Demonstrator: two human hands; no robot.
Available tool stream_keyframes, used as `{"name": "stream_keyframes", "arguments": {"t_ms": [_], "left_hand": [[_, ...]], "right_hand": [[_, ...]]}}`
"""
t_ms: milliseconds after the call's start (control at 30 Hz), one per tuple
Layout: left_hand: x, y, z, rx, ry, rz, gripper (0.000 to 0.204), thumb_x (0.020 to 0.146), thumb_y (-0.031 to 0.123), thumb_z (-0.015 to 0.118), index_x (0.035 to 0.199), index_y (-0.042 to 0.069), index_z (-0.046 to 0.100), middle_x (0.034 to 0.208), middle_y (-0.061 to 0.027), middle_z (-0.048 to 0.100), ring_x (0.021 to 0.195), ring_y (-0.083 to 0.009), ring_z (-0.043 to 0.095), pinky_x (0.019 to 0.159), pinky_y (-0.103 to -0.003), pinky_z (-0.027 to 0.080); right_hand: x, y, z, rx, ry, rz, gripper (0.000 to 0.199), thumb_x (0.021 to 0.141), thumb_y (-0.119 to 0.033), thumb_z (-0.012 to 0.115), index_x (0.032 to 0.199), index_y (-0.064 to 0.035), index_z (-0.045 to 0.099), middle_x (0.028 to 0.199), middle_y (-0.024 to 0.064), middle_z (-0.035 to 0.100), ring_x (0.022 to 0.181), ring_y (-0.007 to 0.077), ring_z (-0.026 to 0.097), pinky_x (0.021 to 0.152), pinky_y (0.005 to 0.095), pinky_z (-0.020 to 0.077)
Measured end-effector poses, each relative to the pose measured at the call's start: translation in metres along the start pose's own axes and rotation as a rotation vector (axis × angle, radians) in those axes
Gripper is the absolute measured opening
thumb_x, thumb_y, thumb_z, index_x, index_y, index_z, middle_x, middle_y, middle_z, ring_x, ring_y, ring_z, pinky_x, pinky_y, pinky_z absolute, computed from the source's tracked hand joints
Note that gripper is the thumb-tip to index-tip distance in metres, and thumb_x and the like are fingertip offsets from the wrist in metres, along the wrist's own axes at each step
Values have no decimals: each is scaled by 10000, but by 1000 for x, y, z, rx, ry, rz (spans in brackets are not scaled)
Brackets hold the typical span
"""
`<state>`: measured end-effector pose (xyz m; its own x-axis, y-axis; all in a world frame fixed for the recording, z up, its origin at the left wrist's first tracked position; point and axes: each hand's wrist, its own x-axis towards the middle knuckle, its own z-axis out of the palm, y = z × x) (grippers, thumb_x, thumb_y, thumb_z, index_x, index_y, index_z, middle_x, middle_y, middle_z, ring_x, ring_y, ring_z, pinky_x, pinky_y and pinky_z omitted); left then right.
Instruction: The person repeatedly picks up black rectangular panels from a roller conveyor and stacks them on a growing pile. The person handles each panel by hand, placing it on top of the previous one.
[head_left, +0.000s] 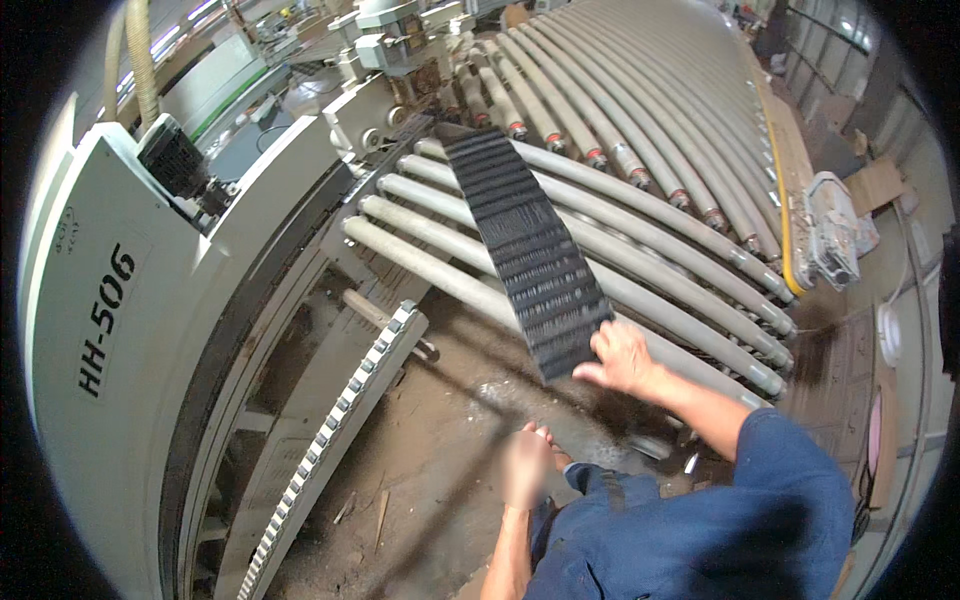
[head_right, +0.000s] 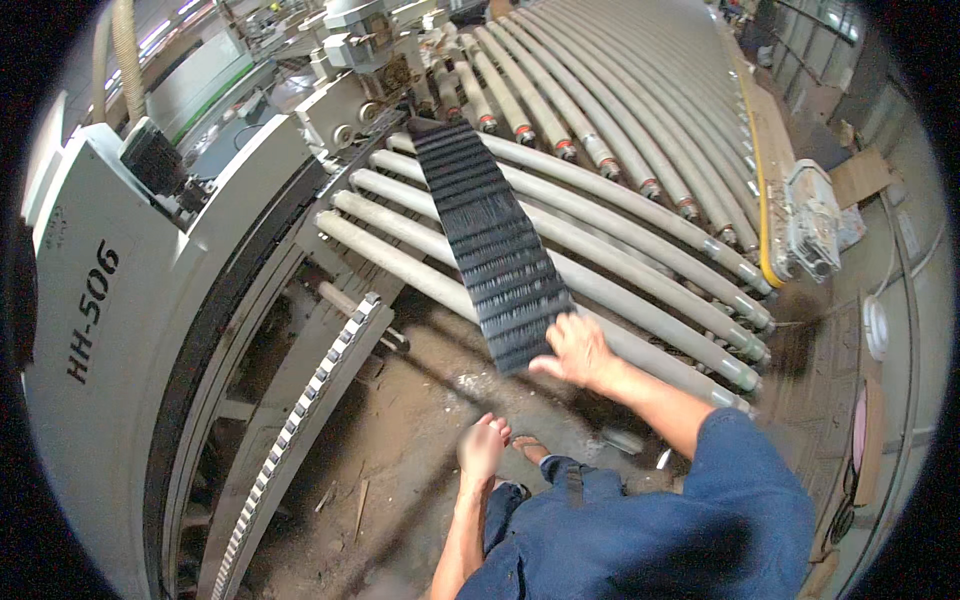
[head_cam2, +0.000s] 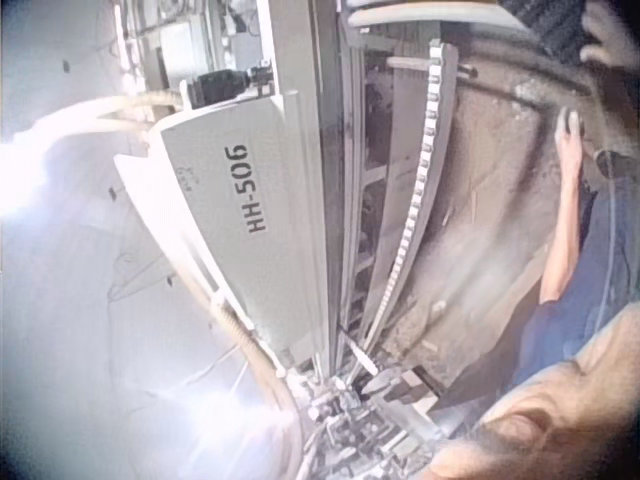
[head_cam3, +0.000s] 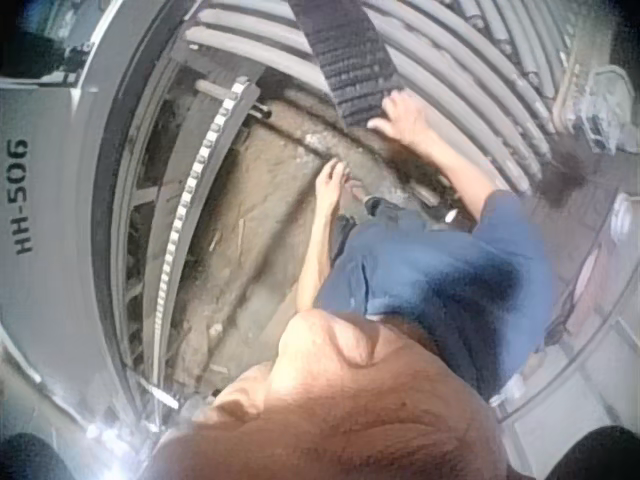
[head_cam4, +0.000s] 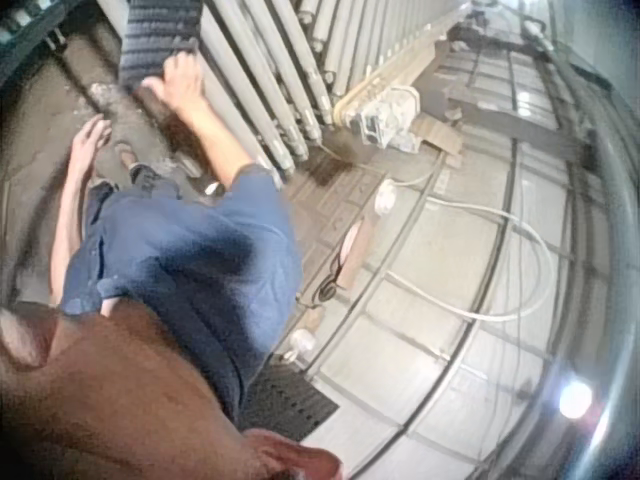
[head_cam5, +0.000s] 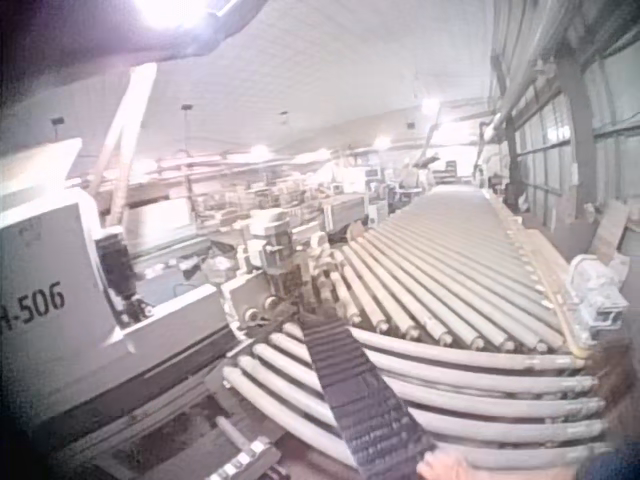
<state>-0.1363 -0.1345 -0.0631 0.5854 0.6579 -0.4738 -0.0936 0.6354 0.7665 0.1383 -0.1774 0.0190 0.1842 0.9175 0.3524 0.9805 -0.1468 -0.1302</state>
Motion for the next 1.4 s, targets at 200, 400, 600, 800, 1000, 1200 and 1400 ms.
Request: {"name": "stream_keyframes", "arguments": {"t_ms": [200, 400, 600, 800, 1000, 1200, 1400], "left_hand": [[5, -21, 42, 417, 11, 125, 281, 940, 222, 548, 771, 12, 627, 681, -121, 637, 593, -206, 595, 491, -373, 429], [35, -30, 21, 445, -87, 292, 95, 725, 94, 649, 721, 48, 566, 654, -144, 563, 561, -311, 557, 483, -449, 429], [66, -31, 47, 258, -228, 177, 80, 744, 109, 654, 749, 71, 584, 675, -131, 568, 594, -297, 565, 506, -448, 427], [30, 5, 57, 284, -470, -4, 143, 922, 153, 613, 852, 31, 588, 813, -113, 655, 743, -213, 665, 641, -352, 544], [26, 45, 10, 289, -220, -189, 245, 981, 156, 556, 1141, -29, 558, 976, -149, 670, 831, -270, 698, 746, -418, 597], [16, 21, -105, 159, 169, -183, 184, 959, 109, 547, 1070, -37, 546, 891, -176, 668, 751, -273, 690, 653, -394, 595], [-63, -88, -238, 74, 672, -335, 155, 905, 71, 565, 952, -75, 592, 772, -164, 644, 596, -266, 653, 470, -366, 498]], "right_hand": [[-96, -104, -30, 33, -79, 228, 411, 763, -440, 733, 845, -62, 594, 855, 121, 524, 809, 295, 536, 702, 426, 459], [-115, -141, -27, 125, -44, 328, 276, 777, -252, 737, 944, -70, 614, 888, 93, 532, 844, 283, 547, 727, 412, 489], [-120, -119, -26, 123, 44, 421, 274, 791, -274, 729, 945, -71, 626, 891, 86, 544, 850, 282, 560, 715, 420, 508], [-142, -100, -28, 201, 83, 430, 274, 778, -253, 727, 983, -85, 655, 927, 89, 577, 882, 302, 584, 747, 431, 528], [-133, -94, -29, 308, 107, 370, 275, 831, -261, 709, 998, -49, 655, 952, 113, 630, 898, 319, 636, 770, 431, 530], [-78, -99, -22, 448, 172, 99, 233, 825, -231, 686, 959, -43, 652, 915, 131, 636, 838, 320, 639, 752, 426, 529], [-26, -124, -13, 481, 64, -62, 243, 807, -222, 706, 959, -37, 662, 953, 141, 657, 861, 325, 650, 770, 406, 542]]}}
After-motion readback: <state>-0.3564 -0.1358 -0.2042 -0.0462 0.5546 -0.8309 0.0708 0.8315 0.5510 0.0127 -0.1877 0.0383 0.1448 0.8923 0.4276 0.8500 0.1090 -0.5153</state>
